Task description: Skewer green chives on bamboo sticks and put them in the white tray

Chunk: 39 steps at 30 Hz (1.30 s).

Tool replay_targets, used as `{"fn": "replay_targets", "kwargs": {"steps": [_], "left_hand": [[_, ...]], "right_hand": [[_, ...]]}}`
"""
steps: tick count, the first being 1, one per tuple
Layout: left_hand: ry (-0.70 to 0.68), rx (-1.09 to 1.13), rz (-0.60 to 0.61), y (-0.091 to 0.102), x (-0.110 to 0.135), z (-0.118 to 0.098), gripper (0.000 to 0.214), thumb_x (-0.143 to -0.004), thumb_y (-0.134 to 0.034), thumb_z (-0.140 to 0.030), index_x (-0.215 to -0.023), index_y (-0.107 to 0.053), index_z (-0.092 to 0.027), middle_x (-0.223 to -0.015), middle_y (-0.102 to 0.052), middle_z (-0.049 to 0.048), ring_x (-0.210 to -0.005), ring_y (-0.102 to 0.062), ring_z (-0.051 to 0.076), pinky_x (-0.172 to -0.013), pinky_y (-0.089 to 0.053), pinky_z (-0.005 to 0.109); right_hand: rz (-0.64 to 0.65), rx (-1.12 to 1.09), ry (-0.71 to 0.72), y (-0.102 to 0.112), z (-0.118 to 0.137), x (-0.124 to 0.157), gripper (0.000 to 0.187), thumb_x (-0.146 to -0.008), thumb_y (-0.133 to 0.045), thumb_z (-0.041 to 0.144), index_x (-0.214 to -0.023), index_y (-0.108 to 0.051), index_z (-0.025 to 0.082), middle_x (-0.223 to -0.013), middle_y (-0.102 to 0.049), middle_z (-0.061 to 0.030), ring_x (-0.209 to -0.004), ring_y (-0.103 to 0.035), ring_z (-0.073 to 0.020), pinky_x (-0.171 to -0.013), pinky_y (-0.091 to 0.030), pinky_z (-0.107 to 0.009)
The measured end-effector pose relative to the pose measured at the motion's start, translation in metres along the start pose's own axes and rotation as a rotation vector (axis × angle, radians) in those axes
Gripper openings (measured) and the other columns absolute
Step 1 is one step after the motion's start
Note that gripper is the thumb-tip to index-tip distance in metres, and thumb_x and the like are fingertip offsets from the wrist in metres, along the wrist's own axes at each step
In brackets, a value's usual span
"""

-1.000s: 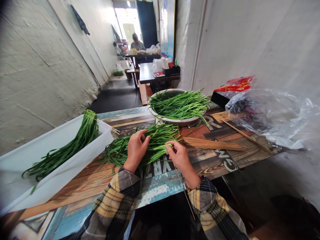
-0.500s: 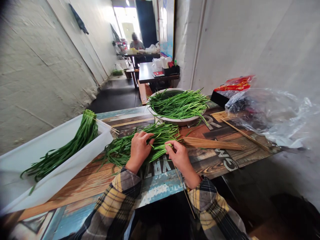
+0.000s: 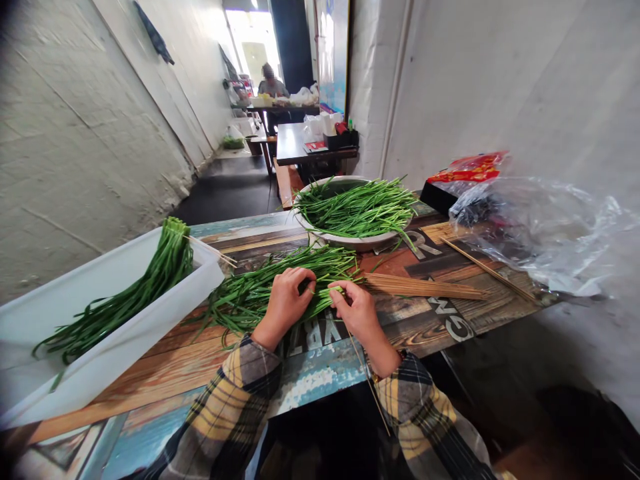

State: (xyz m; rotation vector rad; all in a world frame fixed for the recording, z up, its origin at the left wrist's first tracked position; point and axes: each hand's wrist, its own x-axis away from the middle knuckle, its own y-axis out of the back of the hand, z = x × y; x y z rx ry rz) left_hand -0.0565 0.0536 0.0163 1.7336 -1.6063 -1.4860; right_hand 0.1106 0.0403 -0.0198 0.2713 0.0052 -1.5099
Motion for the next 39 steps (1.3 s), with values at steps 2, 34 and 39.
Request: {"fn": "replay_targets", "kwargs": {"steps": [2, 34, 39], "left_hand": [[-0.002, 0.046, 0.018, -0.0014, 0.0002, -0.0001, 0.013, -0.085, -0.055, -0.018, -0.09, -0.066, -0.022, -0.085, -0.067, 0.0015, -0.086, -0.056, 0.019, -0.073, -0.036, 0.032], [-0.049, 0.22, 0.092, -0.0033, 0.0016, -0.0035, 0.022, -0.079, -0.057, -0.011, -0.088, -0.073, -0.021, -0.083, -0.068, 0.0026, -0.08, -0.059, 0.016, -0.074, -0.044, 0.029], [-0.035, 0.264, 0.074, -0.0048, 0.0022, -0.0016, 0.017, -0.079, -0.059, -0.012, -0.085, -0.072, -0.02, -0.082, -0.068, 0.003, -0.08, -0.06, 0.016, -0.074, -0.045, 0.029]], "right_hand": [[0.005, -0.002, -0.004, 0.0003, 0.0008, 0.0003, 0.028, -0.086, -0.055, 0.04, -0.099, -0.067, 0.018, -0.063, -0.063, 0.0008, -0.046, -0.056, -0.0112, -0.045, -0.042, -0.022], [0.026, -0.006, 0.01, 0.0, -0.0053, -0.0009, 0.028, -0.086, -0.056, 0.04, -0.089, -0.068, 0.015, -0.062, -0.061, 0.0005, -0.046, -0.053, -0.01, -0.046, -0.038, -0.021], [0.03, -0.014, 0.004, -0.0001, -0.0055, -0.001, 0.029, -0.086, -0.056, 0.041, -0.089, -0.068, 0.015, -0.062, -0.061, 0.0004, -0.047, -0.053, -0.0103, -0.046, -0.038, -0.021]]}}
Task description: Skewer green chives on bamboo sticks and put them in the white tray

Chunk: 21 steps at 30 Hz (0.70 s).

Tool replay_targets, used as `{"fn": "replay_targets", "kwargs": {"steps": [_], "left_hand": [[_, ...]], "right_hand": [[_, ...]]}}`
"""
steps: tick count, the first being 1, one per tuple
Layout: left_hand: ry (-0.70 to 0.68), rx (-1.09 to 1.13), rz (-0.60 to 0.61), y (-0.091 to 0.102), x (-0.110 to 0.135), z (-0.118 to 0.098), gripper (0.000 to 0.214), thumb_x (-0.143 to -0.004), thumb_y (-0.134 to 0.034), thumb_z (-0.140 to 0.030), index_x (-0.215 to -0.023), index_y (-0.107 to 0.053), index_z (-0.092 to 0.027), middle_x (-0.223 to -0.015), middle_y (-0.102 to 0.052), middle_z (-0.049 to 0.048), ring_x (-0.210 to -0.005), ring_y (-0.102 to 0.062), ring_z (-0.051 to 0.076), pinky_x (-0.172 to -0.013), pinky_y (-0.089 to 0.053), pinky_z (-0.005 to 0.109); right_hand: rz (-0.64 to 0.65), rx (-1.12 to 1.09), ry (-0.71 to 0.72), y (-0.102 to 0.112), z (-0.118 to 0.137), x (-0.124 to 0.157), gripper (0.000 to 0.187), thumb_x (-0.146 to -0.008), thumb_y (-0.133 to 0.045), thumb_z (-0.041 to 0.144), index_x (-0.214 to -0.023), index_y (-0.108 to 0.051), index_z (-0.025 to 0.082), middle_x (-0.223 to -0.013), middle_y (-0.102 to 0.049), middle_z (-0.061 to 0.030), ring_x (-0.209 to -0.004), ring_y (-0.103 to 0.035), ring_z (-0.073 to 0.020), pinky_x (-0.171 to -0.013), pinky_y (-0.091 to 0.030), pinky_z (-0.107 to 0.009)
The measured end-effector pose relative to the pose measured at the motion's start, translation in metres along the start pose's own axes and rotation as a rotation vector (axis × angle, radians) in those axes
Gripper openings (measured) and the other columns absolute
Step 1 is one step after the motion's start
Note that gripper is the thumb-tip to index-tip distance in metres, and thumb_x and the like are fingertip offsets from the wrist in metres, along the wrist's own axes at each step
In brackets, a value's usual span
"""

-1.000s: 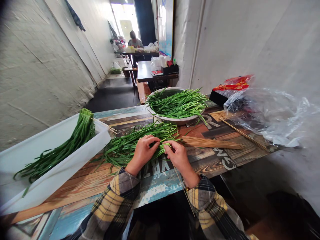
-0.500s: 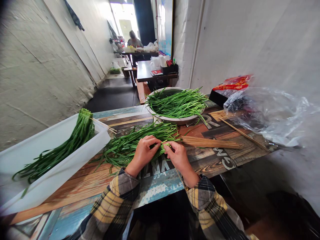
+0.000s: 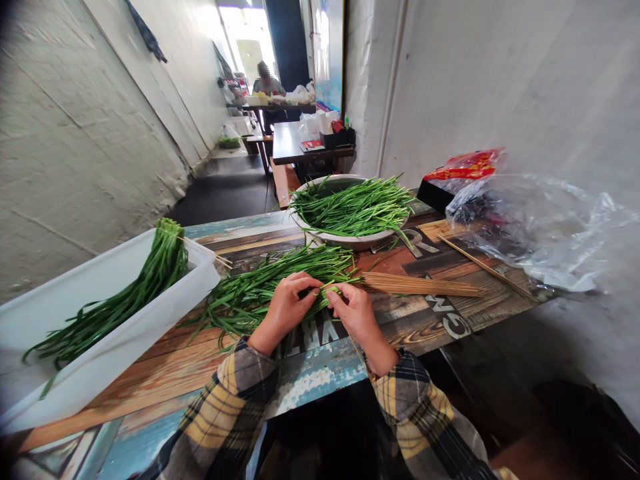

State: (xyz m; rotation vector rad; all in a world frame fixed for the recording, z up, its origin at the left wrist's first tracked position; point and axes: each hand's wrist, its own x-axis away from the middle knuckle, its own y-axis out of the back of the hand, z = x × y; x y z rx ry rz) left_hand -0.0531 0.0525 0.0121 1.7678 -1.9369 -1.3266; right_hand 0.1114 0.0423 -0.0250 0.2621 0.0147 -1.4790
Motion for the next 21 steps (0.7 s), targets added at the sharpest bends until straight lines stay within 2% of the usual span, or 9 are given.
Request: {"fn": "replay_targets", "kwargs": {"steps": [7, 15, 21], "left_hand": [[0.028, 0.044, -0.038, -0.0022, 0.0001, 0.0009, 0.013, -0.079, -0.06, -0.012, -0.081, -0.07, -0.019, -0.079, -0.068, 0.0024, -0.078, -0.06, 0.016, -0.072, -0.045, 0.027], [-0.008, -0.008, 0.011, -0.0001, -0.0004, 0.0002, 0.017, -0.079, -0.058, -0.01, -0.082, -0.072, -0.02, -0.081, -0.068, 0.0026, -0.079, -0.059, 0.016, -0.073, -0.044, 0.028], [-0.016, -0.032, 0.02, 0.0009, 0.0, -0.0006, 0.019, -0.079, -0.057, -0.011, -0.084, -0.072, -0.021, -0.084, -0.068, 0.0026, -0.082, -0.059, 0.017, -0.075, -0.044, 0.029]], "right_hand": [[0.003, -0.021, 0.001, -0.0004, -0.0015, 0.0005, 0.029, -0.085, -0.057, 0.041, -0.091, -0.068, 0.015, -0.062, -0.062, 0.0004, -0.047, -0.053, -0.0102, -0.046, -0.039, -0.021], [0.0, 0.001, 0.001, -0.0009, -0.0039, -0.0002, 0.028, -0.085, -0.057, 0.041, -0.083, -0.067, 0.015, -0.06, -0.062, 0.0, -0.046, -0.053, -0.0103, -0.046, -0.039, -0.02], [-0.013, -0.002, -0.004, -0.0012, -0.0073, -0.0008, 0.028, -0.085, -0.057, 0.041, -0.086, -0.067, 0.015, -0.062, -0.063, -0.0004, -0.046, -0.054, -0.0104, -0.046, -0.039, -0.021]]}}
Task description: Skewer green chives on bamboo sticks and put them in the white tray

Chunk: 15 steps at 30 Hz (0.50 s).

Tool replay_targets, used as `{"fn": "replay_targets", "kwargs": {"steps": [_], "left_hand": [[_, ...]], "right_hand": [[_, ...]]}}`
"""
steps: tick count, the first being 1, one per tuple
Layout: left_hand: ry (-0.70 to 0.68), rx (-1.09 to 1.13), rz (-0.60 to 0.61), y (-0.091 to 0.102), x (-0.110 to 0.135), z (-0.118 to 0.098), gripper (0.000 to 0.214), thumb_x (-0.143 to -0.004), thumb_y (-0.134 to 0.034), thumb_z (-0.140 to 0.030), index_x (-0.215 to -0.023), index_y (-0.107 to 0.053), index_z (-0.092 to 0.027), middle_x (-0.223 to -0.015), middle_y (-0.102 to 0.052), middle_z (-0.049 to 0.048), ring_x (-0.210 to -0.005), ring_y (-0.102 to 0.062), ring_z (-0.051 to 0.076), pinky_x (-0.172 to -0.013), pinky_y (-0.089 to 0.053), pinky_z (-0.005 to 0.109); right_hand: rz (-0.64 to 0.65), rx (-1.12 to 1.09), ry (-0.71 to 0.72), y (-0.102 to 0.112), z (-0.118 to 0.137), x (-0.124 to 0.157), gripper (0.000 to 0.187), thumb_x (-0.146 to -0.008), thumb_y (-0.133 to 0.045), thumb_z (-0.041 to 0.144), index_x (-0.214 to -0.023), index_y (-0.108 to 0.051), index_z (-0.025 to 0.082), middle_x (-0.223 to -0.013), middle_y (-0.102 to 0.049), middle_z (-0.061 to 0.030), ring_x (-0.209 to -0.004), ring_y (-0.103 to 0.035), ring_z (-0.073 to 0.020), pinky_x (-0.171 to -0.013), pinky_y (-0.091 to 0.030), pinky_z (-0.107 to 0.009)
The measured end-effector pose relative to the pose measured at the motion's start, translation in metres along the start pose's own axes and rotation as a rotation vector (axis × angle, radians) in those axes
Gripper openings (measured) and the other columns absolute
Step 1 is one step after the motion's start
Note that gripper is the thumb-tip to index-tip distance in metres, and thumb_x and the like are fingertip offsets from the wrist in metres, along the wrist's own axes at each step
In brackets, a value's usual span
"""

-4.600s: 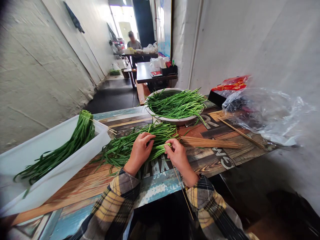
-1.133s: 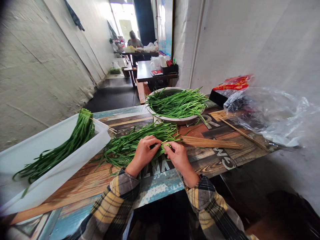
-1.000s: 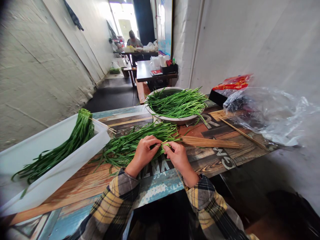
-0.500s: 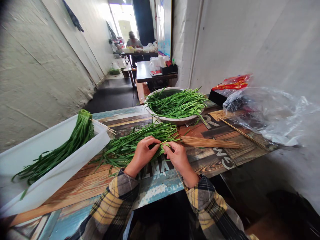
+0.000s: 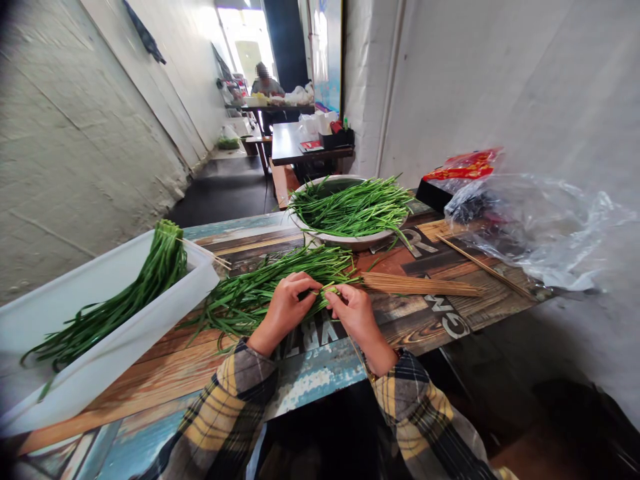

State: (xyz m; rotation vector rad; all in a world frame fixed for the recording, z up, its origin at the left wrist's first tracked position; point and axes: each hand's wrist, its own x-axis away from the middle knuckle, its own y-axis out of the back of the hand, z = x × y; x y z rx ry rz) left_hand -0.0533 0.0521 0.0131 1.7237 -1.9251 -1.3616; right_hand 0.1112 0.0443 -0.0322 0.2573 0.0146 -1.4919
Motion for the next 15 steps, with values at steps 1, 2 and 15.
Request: {"fn": "replay_targets", "kwargs": {"steps": [1, 2, 15], "left_hand": [[-0.002, 0.001, 0.0, 0.0, 0.0, 0.0, 0.019, -0.079, -0.057, -0.011, -0.084, -0.072, -0.021, -0.084, -0.068, 0.0026, -0.082, -0.059, 0.017, -0.075, -0.044, 0.029], [-0.003, 0.002, 0.001, 0.0, 0.0, -0.001, 0.019, -0.079, -0.057, -0.011, -0.084, -0.072, -0.021, -0.084, -0.068, 0.0026, -0.082, -0.059, 0.017, -0.075, -0.044, 0.03], [-0.061, 0.045, -0.019, 0.001, -0.001, -0.002, 0.016, -0.079, -0.057, -0.009, -0.079, -0.07, -0.019, -0.079, -0.066, 0.0024, -0.078, -0.057, 0.016, -0.074, -0.043, 0.029]], "right_hand": [[-0.001, -0.003, 0.0, 0.0, 0.0, 0.0, 0.028, -0.085, -0.057, 0.041, -0.086, -0.067, 0.015, -0.062, -0.063, -0.0004, -0.046, -0.054, -0.0105, -0.046, -0.039, -0.021], [-0.001, -0.005, 0.0, 0.0, 0.001, 0.0, 0.029, -0.085, -0.057, 0.042, -0.087, -0.067, 0.015, -0.062, -0.063, -0.0005, -0.046, -0.054, -0.0106, -0.046, -0.039, -0.021], [-0.012, 0.0, 0.003, -0.001, 0.011, 0.002, 0.028, -0.085, -0.056, 0.041, -0.087, -0.067, 0.015, -0.058, -0.061, 0.0012, -0.044, -0.054, -0.0105, -0.044, -0.038, -0.021]]}}
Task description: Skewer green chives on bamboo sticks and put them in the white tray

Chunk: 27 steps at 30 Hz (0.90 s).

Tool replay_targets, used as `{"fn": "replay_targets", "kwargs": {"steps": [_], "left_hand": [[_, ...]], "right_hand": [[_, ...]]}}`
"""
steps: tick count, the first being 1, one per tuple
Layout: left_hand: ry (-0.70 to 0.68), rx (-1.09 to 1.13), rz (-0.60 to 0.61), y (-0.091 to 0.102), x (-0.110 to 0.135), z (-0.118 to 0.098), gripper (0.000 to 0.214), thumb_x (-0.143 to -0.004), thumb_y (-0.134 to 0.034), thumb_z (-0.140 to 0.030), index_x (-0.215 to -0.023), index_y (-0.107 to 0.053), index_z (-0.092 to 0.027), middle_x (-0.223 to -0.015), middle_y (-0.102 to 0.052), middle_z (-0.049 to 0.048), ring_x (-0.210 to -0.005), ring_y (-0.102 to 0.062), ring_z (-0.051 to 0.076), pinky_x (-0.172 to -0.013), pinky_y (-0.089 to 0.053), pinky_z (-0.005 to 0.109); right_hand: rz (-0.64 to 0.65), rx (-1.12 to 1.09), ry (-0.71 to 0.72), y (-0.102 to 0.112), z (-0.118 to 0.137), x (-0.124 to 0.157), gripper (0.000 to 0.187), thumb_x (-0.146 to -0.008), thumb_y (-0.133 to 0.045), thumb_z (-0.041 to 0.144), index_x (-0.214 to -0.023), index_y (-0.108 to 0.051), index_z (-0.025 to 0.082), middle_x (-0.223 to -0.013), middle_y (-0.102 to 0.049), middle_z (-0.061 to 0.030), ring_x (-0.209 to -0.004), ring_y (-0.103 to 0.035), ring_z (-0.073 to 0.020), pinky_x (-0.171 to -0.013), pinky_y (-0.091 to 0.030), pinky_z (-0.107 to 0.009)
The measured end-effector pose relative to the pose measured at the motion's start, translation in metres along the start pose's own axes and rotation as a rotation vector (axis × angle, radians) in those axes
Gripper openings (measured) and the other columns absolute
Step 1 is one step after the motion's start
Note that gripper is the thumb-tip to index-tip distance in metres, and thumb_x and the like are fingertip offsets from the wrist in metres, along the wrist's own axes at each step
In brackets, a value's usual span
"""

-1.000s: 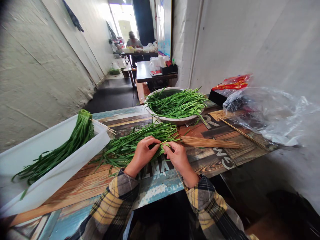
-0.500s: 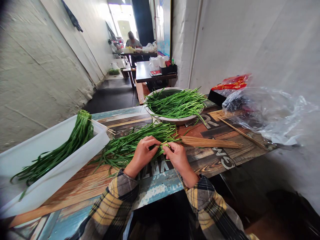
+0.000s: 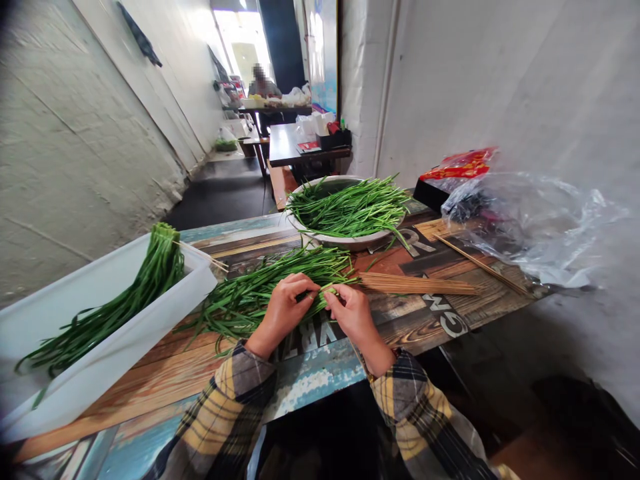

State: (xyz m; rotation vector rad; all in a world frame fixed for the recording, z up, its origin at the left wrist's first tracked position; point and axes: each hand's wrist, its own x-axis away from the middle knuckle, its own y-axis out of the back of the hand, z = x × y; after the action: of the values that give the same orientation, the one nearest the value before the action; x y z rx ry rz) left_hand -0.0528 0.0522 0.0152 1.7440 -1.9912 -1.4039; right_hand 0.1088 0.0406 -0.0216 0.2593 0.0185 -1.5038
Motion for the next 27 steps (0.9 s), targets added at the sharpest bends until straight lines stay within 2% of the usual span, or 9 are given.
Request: {"fn": "replay_targets", "kwargs": {"steps": [3, 9, 18, 21, 24, 27], "left_hand": [[-0.007, -0.03, 0.005, 0.0, 0.0, -0.001, 0.015, -0.08, -0.057, -0.01, -0.079, -0.069, -0.019, -0.079, -0.066, 0.0026, -0.078, -0.057, 0.016, -0.074, -0.042, 0.029], [0.003, -0.042, 0.039, 0.001, 0.001, -0.001, 0.017, -0.082, -0.055, -0.011, -0.078, -0.068, -0.02, -0.079, -0.066, 0.0027, -0.08, -0.057, 0.017, -0.075, -0.042, 0.03], [0.006, 0.019, 0.067, 0.006, 0.0, -0.002, 0.016, -0.083, -0.055, -0.015, -0.082, -0.07, -0.02, -0.082, -0.067, 0.0028, -0.081, -0.058, 0.017, -0.077, -0.044, 0.031], [0.071, 0.072, -0.054, 0.012, -0.001, 0.006, 0.016, -0.086, -0.053, -0.019, -0.085, -0.069, -0.019, -0.083, -0.067, 0.0036, -0.081, -0.059, 0.017, -0.077, -0.046, 0.03], [0.211, 0.005, -0.295, 0.02, -0.001, 0.019, 0.018, -0.084, -0.055, -0.021, -0.099, -0.066, -0.018, -0.09, -0.065, 0.0051, -0.085, -0.059, 0.018, -0.08, -0.047, 0.032], [0.282, -0.126, -0.466, 0.026, -0.001, 0.028, 0.044, -0.078, -0.064, -0.023, -0.121, -0.055, -0.02, -0.111, -0.06, 0.0088, -0.102, -0.056, 0.023, -0.092, -0.045, 0.039]], "right_hand": [[-0.005, -0.016, -0.004, -0.001, -0.001, -0.001, 0.026, -0.085, -0.056, 0.04, -0.085, -0.065, 0.015, -0.059, -0.061, 0.0014, -0.045, -0.054, -0.0101, -0.045, -0.039, -0.021], [-0.025, -0.094, 0.0, -0.002, -0.006, -0.002, 0.032, -0.083, -0.059, 0.036, -0.11, -0.057, 0.019, -0.06, -0.057, 0.0056, -0.05, -0.059, -0.0114, -0.047, -0.043, -0.021], [-0.014, -0.041, 0.04, -0.001, -0.001, 0.0, 0.02, -0.085, -0.056, 0.036, -0.097, -0.056, 0.02, -0.062, -0.057, 0.0052, -0.05, -0.059, -0.0112, -0.048, -0.043, -0.022], [-0.03, -0.074, 0.045, -0.001, -0.003, -0.001, 0.022, -0.086, -0.057, 0.038, -0.099, -0.055, 0.02, -0.065, -0.057, 0.0046, -0.051, -0.059, -0.0112, -0.048, -0.042, -0.022], [-0.034, -0.101, 0.041, -0.001, -0.007, -0.002, 0.025, -0.085, -0.058, 0.04, -0.1, -0.055, 0.02, -0.067, -0.058, 0.004, -0.052, -0.058, -0.0112, -0.047, -0.042, -0.022], [-0.027, -0.113, 0.044, -0.001, -0.01, -0.003, 0.026, -0.085, -0.058, 0.04, -0.101, -0.054, 0.02, -0.068, -0.058, 0.0036, -0.053, -0.059, -0.0116, -0.048, -0.043, -0.022]]}}
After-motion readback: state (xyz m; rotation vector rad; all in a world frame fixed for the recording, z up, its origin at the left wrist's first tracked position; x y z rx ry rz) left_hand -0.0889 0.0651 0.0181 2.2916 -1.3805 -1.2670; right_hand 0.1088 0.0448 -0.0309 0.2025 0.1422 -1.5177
